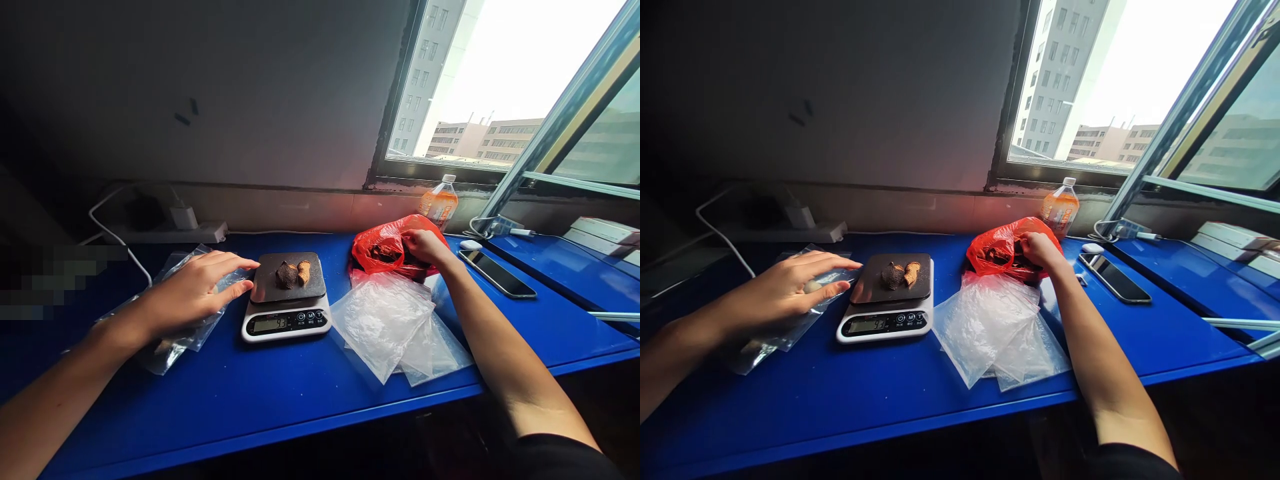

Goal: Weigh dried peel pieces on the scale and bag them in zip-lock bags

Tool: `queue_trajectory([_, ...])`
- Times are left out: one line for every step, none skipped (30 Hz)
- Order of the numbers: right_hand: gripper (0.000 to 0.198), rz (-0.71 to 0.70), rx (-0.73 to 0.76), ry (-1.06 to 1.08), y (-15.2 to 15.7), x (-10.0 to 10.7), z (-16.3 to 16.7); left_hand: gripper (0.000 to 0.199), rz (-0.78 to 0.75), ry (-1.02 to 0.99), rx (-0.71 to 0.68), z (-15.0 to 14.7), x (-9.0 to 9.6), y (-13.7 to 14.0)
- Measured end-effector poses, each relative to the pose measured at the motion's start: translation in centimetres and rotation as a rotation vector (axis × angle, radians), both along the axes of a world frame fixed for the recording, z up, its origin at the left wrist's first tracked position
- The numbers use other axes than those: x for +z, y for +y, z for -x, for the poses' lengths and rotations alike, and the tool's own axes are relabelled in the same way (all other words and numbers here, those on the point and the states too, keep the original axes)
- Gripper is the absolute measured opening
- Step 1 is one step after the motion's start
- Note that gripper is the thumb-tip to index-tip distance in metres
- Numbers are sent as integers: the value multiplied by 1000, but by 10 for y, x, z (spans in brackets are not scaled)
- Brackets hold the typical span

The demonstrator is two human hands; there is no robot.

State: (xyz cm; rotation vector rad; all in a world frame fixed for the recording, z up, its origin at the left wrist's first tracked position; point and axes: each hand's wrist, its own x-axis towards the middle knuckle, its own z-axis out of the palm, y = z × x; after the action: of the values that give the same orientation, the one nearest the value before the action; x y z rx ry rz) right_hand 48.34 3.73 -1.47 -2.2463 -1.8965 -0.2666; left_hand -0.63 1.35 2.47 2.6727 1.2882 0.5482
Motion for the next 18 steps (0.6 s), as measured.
queue_trajectory([31,16,2,-11,-1,1,2,51,0,0,-4,0,0,1])
queue_trajectory([30,30,2,-21,-2,1,3,51,0,0,-9,0,0,1])
queue_trajectory([29,41,-2,-29,-2,1,5,51,-1,1,-15,0,0,1])
queue_trajectory([30,46,-11,-37,-3,2,6,51,-2,2,-23,-1,0,1])
queue_trajectory([31,44,-24,-44,-4,2,7,51,-7,4,-32,-1,0,0])
queue_trajectory([33,35,-37,-52,-4,2,7,50,-15,5,-40,-1,0,0])
queue_trajectory([34,23,-45,-56,-5,2,7,49,-23,6,-48,-2,0,0])
queue_trajectory([35,8,-43,-54,-5,2,6,48,-29,8,-53,-2,-1,0])
queue_trajectory([34,-7,-29,-42,-5,1,6,47,-36,10,-57,-1,-2,0])
queue_trajectory([32,-22,-6,-22,-6,0,5,46,-41,14,-59,-1,-2,0])
queue_trajectory([30,-40,19,7,-6,0,4,46,-43,17,-62,-1,-3,0])
queue_trajectory([28,-59,43,44,-6,-1,4,46,-42,21,-65,-1,-5,0])
queue_trajectory([27,-82,61,81,-5,-2,3,46,-41,24,-68,-1,-6,1])
queue_trajectory([27,-107,71,114,-5,-3,2,46,-40,27,-73,-1,-6,1])
queue_trajectory([27,-133,74,140,-4,-3,1,46,-39,29,-79,-2,-7,1])
queue_trajectory([28,-160,71,159,-3,-4,0,46,-37,33,-83,-2,-8,2])
queue_trajectory([28,-185,61,171,-2,-4,-1,46,-38,34,-85,-3,-8,2])
queue_trajectory([28,-204,48,176,-2,-4,-2,47,-37,36,-84,-3,-9,2])
